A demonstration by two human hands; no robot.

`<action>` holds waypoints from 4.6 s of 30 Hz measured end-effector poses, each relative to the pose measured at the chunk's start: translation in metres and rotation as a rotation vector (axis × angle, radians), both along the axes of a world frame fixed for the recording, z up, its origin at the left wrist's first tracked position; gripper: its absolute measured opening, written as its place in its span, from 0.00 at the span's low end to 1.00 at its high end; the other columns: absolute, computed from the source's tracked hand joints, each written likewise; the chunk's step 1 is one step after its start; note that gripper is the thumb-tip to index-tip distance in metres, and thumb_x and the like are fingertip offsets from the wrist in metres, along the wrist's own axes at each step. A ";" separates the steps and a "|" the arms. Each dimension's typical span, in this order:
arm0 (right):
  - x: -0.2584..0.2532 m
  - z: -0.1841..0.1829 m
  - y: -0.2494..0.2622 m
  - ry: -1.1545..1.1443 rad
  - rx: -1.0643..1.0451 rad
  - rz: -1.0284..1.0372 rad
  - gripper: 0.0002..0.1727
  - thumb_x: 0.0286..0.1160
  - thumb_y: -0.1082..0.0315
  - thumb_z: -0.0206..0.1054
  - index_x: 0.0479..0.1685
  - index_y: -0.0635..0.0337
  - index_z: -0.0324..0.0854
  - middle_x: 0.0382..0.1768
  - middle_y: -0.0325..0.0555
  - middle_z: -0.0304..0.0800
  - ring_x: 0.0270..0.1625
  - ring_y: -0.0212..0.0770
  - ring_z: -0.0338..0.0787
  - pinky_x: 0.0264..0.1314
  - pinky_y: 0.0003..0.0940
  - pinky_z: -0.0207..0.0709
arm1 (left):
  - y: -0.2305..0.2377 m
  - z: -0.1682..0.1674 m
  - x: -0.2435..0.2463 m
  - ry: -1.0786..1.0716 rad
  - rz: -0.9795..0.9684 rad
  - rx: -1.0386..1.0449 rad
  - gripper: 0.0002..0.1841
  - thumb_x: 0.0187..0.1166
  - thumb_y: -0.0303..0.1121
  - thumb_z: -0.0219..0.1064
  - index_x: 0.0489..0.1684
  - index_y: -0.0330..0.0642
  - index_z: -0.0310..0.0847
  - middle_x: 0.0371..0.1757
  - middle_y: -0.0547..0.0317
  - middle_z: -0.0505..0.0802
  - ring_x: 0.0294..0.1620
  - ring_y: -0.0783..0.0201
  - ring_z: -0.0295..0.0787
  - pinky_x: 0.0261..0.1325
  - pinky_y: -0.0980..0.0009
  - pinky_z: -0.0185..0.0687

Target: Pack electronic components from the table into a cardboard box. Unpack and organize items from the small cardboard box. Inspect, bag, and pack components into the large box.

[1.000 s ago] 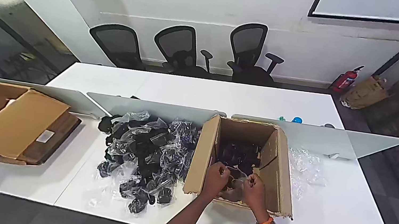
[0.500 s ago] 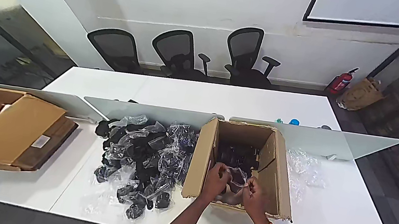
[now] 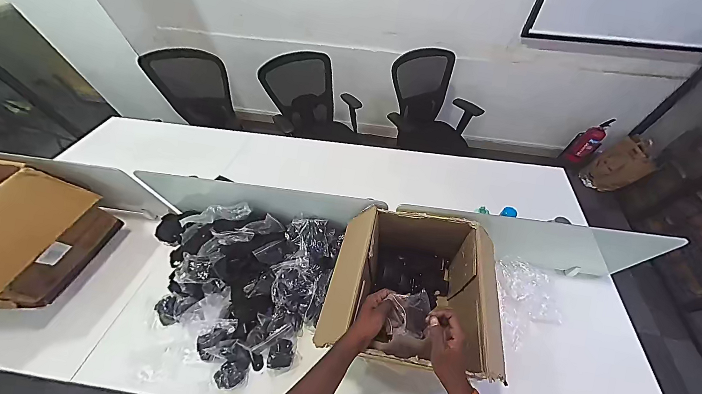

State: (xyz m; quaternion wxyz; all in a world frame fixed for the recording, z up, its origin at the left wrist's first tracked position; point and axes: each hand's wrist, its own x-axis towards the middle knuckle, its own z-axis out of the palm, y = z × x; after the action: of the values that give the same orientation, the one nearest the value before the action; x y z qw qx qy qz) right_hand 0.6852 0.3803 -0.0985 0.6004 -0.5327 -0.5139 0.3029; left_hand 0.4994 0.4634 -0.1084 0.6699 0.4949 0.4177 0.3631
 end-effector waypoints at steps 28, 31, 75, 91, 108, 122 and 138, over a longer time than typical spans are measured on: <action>-0.004 0.072 0.007 -0.482 -0.247 0.034 0.29 0.74 0.48 0.70 0.71 0.53 0.81 0.64 0.45 0.87 0.64 0.36 0.87 0.68 0.39 0.83 | -0.025 0.017 0.039 -0.827 0.300 -0.515 0.29 0.95 0.50 0.34 0.65 0.39 0.78 0.53 0.44 0.92 0.54 0.52 0.92 0.57 0.54 0.89; -0.010 0.084 0.004 -0.539 -0.248 0.051 0.27 0.73 0.48 0.70 0.68 0.51 0.83 0.62 0.45 0.86 0.54 0.34 0.89 0.52 0.34 0.87 | -0.027 0.016 0.039 -0.860 0.304 -0.549 0.30 0.94 0.54 0.34 0.65 0.41 0.76 0.53 0.45 0.92 0.54 0.51 0.92 0.57 0.52 0.89; -0.007 0.117 0.039 -0.408 0.196 -0.009 0.09 0.81 0.66 0.67 0.43 0.65 0.86 0.44 0.46 0.89 0.44 0.33 0.89 0.47 0.28 0.87 | -0.030 0.016 0.029 -0.878 0.139 -0.571 0.31 0.90 0.60 0.41 0.62 0.44 0.81 0.53 0.44 0.93 0.44 0.53 0.93 0.38 0.61 0.90; 0.038 0.109 0.040 0.252 -0.089 -0.218 0.06 0.86 0.70 0.59 0.41 0.62 0.75 0.24 0.40 0.83 0.17 0.34 0.84 0.20 0.30 0.85 | -0.034 0.027 0.022 -0.890 0.166 -0.639 0.36 0.85 0.66 0.45 0.64 0.41 0.78 0.51 0.36 0.93 0.42 0.45 0.95 0.32 0.60 0.91; 0.194 0.001 -0.016 1.001 0.000 -0.643 0.07 0.94 0.67 0.44 0.57 0.56 0.65 0.36 0.41 0.83 0.31 0.33 0.87 0.36 0.27 0.85 | -0.037 0.007 0.023 -0.693 -0.079 -0.488 0.30 0.70 0.66 0.69 0.50 0.47 0.89 0.37 0.49 0.94 0.29 0.61 0.92 0.26 0.70 0.86; 0.047 0.036 -0.014 0.940 -0.523 0.121 0.17 0.88 0.71 0.43 0.58 0.58 0.79 0.31 0.42 0.87 0.22 0.30 0.81 0.23 0.24 0.77 | -0.019 0.043 0.011 0.169 -0.249 0.419 0.28 0.84 0.33 0.64 0.81 0.30 0.67 0.53 0.52 0.93 0.47 0.65 0.92 0.57 0.64 0.91; 0.044 0.016 0.016 0.443 -0.814 0.220 0.16 0.92 0.61 0.49 0.43 0.58 0.80 0.16 0.38 0.77 0.12 0.31 0.72 0.14 0.25 0.68 | 0.009 0.040 -0.023 0.298 -0.324 0.547 0.13 0.87 0.38 0.64 0.51 0.36 0.87 0.46 0.55 0.93 0.48 0.70 0.90 0.59 0.68 0.86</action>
State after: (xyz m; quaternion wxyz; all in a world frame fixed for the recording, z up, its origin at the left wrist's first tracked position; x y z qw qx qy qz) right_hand 0.7291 0.3963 -0.0823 0.4025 -0.5897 -0.2666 0.6475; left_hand 0.4767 0.4721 -0.0685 0.4930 0.7635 0.3140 0.2746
